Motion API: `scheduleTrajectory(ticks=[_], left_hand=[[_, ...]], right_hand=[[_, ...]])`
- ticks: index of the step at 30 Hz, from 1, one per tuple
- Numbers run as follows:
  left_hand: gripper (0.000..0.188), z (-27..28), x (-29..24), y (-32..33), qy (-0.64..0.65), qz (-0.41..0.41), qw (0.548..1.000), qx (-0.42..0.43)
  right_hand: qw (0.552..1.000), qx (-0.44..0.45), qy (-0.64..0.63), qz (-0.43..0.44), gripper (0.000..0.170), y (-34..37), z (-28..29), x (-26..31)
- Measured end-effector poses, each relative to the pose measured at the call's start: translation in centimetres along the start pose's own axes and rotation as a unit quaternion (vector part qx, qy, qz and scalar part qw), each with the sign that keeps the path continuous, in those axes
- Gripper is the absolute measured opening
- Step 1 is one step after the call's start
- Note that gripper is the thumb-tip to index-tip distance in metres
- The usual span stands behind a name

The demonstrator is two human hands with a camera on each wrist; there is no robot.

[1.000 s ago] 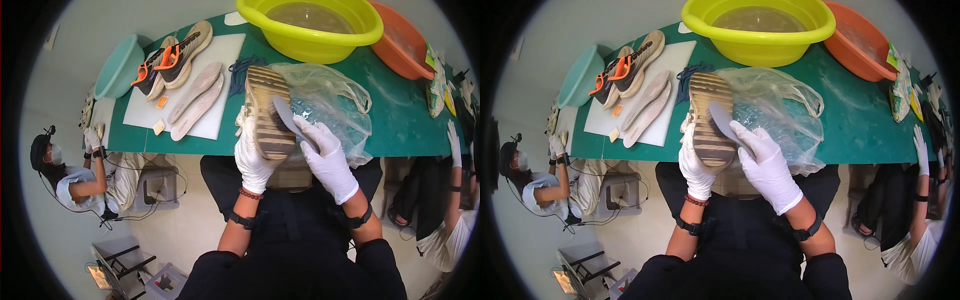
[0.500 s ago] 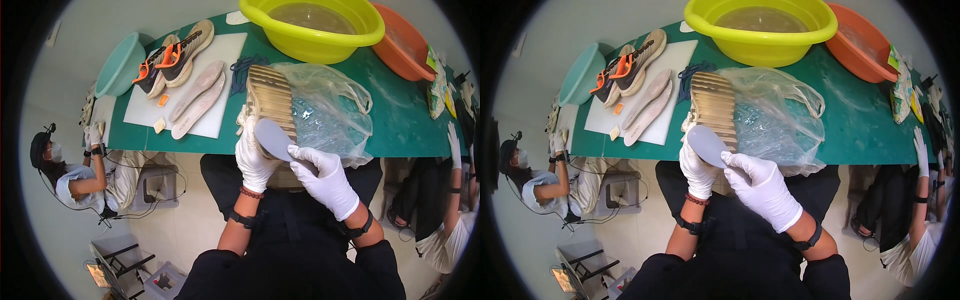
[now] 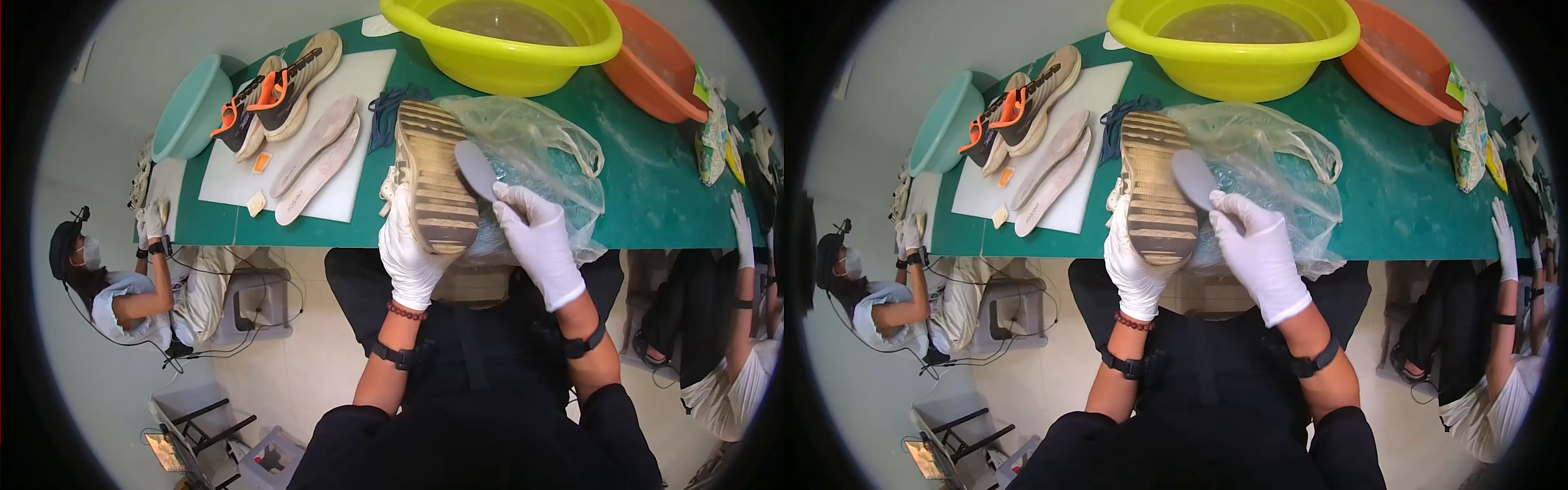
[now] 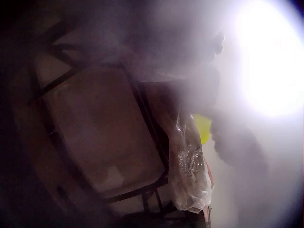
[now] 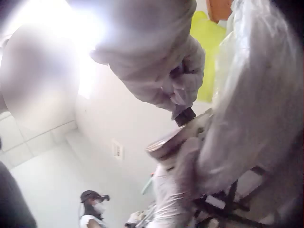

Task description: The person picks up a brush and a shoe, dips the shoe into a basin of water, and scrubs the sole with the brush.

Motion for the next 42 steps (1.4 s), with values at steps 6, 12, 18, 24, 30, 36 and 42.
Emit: scheduleTrajectory(ticks=[6,12,18,24,30,36,42], left_hand=[[0.120,-0.2,0.1,0.0,-0.003,-0.007,1.000,0.008],[0.120,-0.2,0.6,0.1,0.015,0.015,1.000,0.014],[0.118,-0.1,-0.1,-0.2,0.008,-0.006,1.000,0.003],[0.114,-0.2,0.6,-0.1,0.000,0.021,1.000,0.017],[0.116,-0.2,0.3,0.0,0.010,0.014,1.000,0.009],[0.117,-0.3,0.2,-0.2,-0.002,0.014,1.000,0.016],[0.116,0.1,-0.1,-0.1,-0.009,0.010,1.000,0.006]], right_hand=[[0.997,0.070,0.012,0.013,0.023,3.5,-1.3,3.7],[0.998,0.053,0.014,0.038,0.024,3.3,-0.5,3.3],[0.999,-0.032,0.008,-0.018,0.026,2.4,0.6,-0.3],[0.994,0.085,0.000,0.073,0.027,5.0,-1.9,5.3],[0.996,-0.015,0.054,0.063,0.025,0.2,-0.3,1.2],[0.997,0.053,0.020,0.043,0.025,2.8,-1.9,3.9],[0.998,0.044,0.001,0.048,0.024,0.5,-1.6,3.5]])
Point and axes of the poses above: each hand's wrist, its own y-axis away from the middle knuckle, its own z-axis out of the back of the hand, x = y × z, the point moved 9 cm from there along -y, towards the middle knuckle, and after that the axes turned 5 degrees about z, right-handed, at the moved point
